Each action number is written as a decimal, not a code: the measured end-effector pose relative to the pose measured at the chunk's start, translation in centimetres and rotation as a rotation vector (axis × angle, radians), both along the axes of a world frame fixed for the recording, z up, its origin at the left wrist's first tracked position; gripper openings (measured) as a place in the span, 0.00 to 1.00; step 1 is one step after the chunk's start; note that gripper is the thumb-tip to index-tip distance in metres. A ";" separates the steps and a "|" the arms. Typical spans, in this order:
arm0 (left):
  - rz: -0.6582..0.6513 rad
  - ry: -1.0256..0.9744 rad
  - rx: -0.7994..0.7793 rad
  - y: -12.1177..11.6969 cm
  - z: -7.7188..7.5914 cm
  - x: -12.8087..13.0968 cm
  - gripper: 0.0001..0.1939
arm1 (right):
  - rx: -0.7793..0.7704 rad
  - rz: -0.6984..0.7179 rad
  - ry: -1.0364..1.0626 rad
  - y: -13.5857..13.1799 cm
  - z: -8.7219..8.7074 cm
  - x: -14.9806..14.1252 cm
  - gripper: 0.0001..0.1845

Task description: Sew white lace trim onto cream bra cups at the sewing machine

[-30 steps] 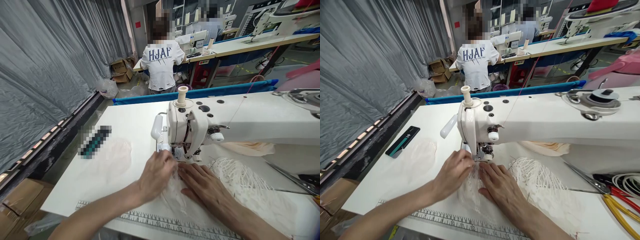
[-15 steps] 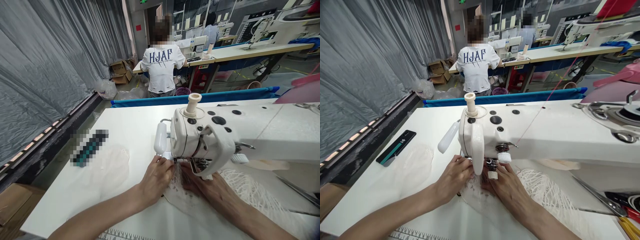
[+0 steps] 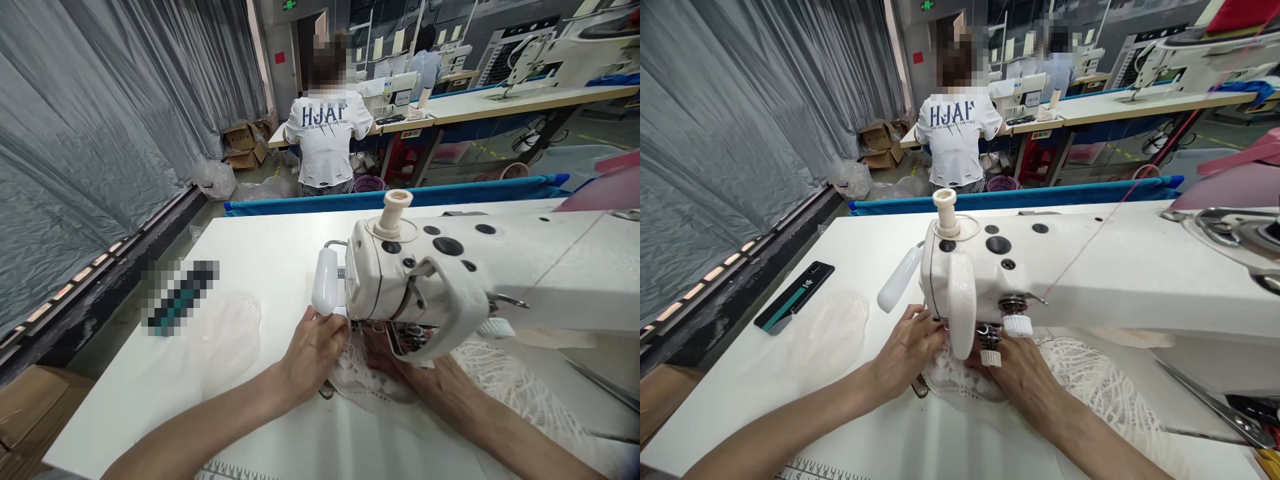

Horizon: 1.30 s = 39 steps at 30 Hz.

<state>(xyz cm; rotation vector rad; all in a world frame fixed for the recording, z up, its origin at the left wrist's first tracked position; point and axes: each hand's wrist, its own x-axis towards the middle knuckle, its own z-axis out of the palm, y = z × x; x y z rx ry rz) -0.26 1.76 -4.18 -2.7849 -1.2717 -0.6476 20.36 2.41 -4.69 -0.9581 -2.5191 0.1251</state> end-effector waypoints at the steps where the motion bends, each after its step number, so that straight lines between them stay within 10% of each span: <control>1: 0.003 0.011 0.007 0.0 0.0 -0.1 0.14 | -0.016 0.005 -0.006 0.1 -0.1 0.0 0.15; 11: -0.225 -0.010 -0.079 -3.7 0.2 -0.9 0.08 | 0.047 0.178 -0.059 -3.9 -0.6 0.9 0.31; 18: -0.178 0.011 0.091 -4.9 -0.4 -0.8 0.06 | 0.154 0.087 0.090 -5.7 -1.1 -0.7 0.06; 39: -0.242 0.110 0.212 -5.2 0.9 -0.9 0.10 | 0.158 0.159 0.150 -5.8 -1.5 -0.2 0.14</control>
